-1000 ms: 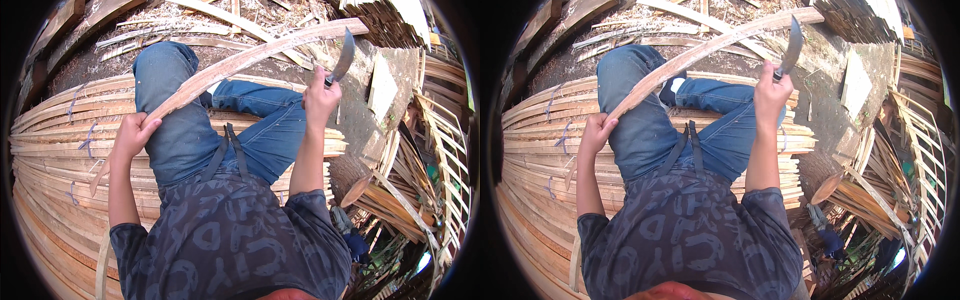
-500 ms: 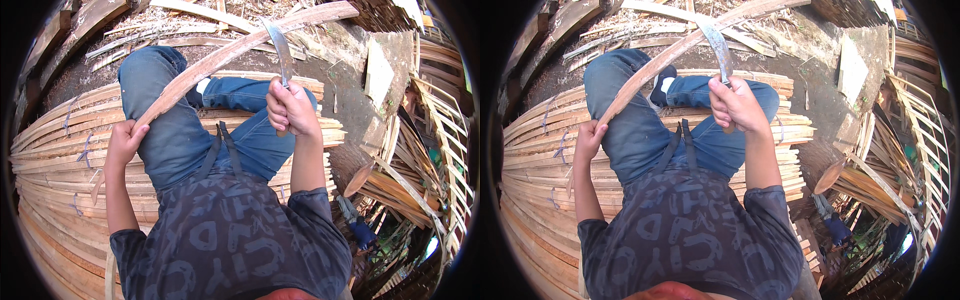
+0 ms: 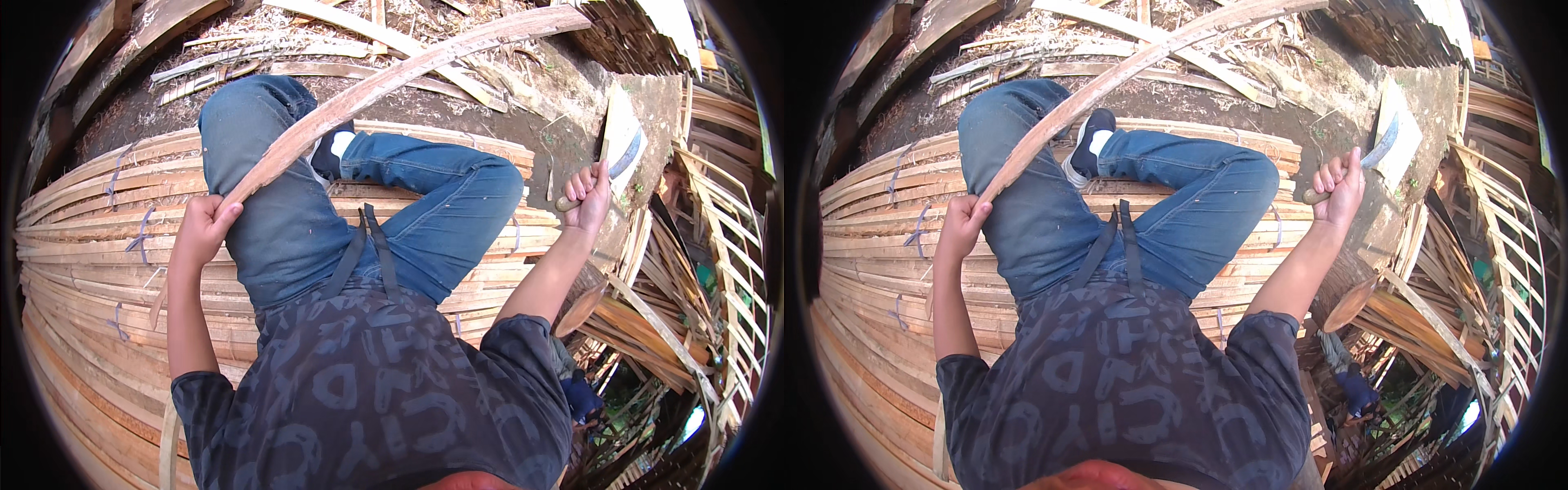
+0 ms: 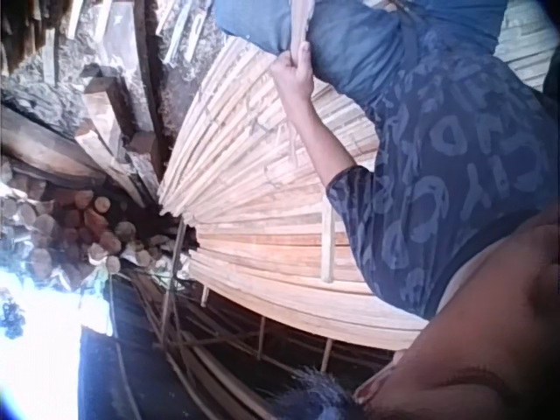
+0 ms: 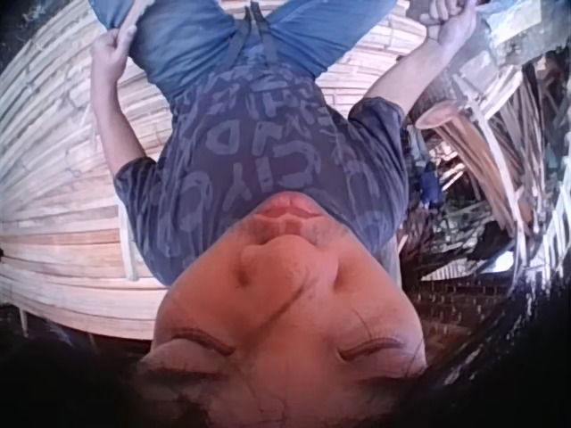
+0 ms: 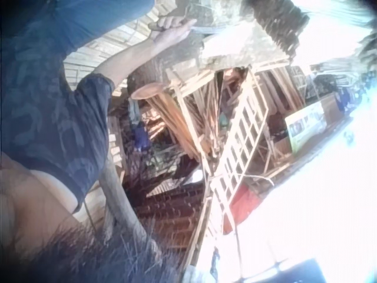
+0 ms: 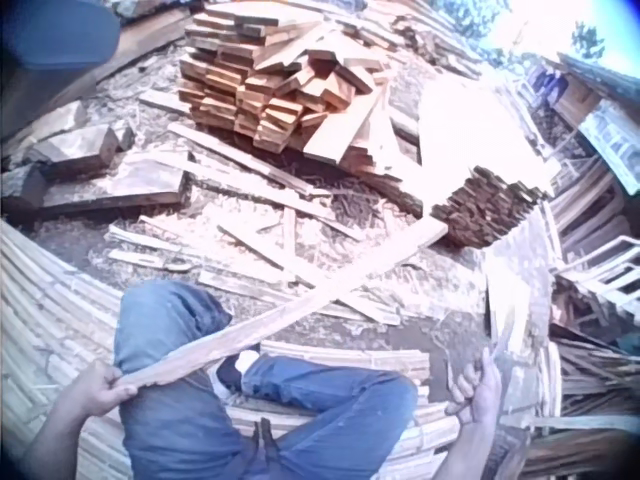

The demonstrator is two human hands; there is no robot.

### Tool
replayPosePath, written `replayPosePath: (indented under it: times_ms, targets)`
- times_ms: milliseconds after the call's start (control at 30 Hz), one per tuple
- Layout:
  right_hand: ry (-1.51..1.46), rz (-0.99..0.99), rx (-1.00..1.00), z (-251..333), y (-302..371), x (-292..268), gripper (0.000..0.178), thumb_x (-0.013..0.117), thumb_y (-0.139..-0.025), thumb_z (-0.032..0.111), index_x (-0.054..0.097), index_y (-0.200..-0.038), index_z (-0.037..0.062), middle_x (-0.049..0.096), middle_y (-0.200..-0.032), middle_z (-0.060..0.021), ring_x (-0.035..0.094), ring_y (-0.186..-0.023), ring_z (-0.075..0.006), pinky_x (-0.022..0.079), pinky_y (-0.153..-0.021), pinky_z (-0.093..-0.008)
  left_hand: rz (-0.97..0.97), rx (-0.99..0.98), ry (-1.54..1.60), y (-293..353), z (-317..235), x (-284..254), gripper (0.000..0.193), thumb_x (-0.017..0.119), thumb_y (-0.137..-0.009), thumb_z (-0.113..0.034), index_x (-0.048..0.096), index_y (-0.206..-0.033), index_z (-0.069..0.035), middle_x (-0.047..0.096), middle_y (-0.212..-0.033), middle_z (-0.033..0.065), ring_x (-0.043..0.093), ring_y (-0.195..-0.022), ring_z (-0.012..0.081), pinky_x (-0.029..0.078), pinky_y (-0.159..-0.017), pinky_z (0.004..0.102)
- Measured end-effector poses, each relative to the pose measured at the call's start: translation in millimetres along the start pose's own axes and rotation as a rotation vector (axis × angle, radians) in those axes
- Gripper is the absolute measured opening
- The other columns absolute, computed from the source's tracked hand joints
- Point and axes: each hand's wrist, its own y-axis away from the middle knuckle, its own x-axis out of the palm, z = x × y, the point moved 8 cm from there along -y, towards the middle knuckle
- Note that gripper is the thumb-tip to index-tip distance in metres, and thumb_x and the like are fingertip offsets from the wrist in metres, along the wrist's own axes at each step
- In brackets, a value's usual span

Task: The person sits on the ground and uses a curved knife to shave thin strips from a long piece of wood. They hold the wood against their leg and repeatedly draw the knife along its length to remove bark and smooth the surface.

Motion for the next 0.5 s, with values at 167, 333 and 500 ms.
replayPosePath:
  times_ms: [167,333,500]
  targets:
    - [0.129,0.138,0.242,-64,55,28,0.009,0.049,-0.092,0.011,0.048,-0.100,0.0067,0.043,-0.066,-0.0007,0.040,-0.048,-0.0080,0.035,-0.041,-0.0235,-0.053,0.006,-0.103,2,-7,2,0.051,0.070,-0.083,-0.034,0.049,-0.054,0.002,0.040,-0.045,0.0059,0.037,-0.045,0.0110,0.029,-0.042,0.0322]
    - [0.252,0.096,0.012,-88,93,62,0.039,0.046,-0.092,0.005,0.043,-0.130,0.0005,0.052,-0.087,-0.0051,0.048,-0.063,-0.0073,0.043,-0.049,-0.0218,-0.155,0.031,-0.230,8,-37,4,0.056,0.071,-0.081,-0.041,0.052,-0.056,0.005,0.043,-0.046,0.0173,0.041,-0.041,0.0225,0.034,-0.043,0.0376]
    - [0.339,0.195,-0.158,-70,126,100,0.039,0.047,-0.098,0.007,0.041,-0.136,-0.0029,0.055,-0.088,-0.0039,0.048,-0.064,-0.0037,0.042,-0.051,-0.0164,-0.111,0.014,-0.264,4,-37,4,0.056,0.071,-0.081,-0.042,0.054,-0.058,0.006,0.045,-0.047,0.0188,0.043,-0.042,0.0252,0.035,-0.045,0.0384]
